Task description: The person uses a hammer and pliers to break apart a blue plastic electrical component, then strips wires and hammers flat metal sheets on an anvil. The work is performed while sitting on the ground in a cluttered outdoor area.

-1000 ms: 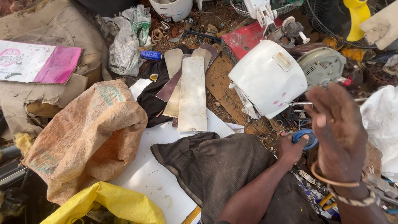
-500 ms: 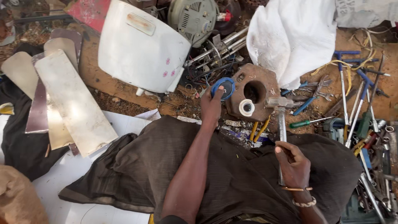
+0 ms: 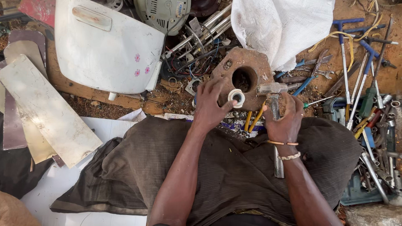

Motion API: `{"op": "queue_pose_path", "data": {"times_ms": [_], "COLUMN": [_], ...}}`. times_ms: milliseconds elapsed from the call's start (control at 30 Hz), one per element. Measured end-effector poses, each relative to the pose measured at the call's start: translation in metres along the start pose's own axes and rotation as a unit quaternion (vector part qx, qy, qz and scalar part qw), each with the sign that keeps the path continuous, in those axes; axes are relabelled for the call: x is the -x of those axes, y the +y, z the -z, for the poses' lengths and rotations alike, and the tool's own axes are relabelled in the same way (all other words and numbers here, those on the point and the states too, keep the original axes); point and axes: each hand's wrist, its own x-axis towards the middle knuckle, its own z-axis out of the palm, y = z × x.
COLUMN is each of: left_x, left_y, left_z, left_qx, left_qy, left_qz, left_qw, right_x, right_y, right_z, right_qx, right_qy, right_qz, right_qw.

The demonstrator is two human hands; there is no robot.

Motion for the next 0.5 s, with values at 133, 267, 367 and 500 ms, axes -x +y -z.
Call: {"op": "queue_pose_path", "data": {"times_ms": [133,267,367,500], "left_x": [-0.003,-0.011,-0.013,-0.011], "left_y": [0.015,0.016,0.016,0.018], "left_z": [-0.017,-0.025,-0.026,-0.027], "left_qx": [-0.056,-0.027,0.053,0.109], "left_qy": [-0.094,-0.095,-0.095,-0.094], "left_qz": [-0.080,-0.064,-0.033,0.021], "left_qw": [0.991,0.993,0.993,0.989], "right_x": [0.011,0.023,0.022,0.019], "right_y": [0.039,0.057,0.063,0.068], "right_z": [0.002,-0.008,-0.012,-0.011], "right_qx": [-0.184,-0.476,-0.495,-0.518], "right_qy": [-0.220,-0.322,-0.330,-0.333], "right_qz": [-0.235,-0.448,-0.459,-0.474], "right_qw": [0.929,0.684,0.660,0.629]}}
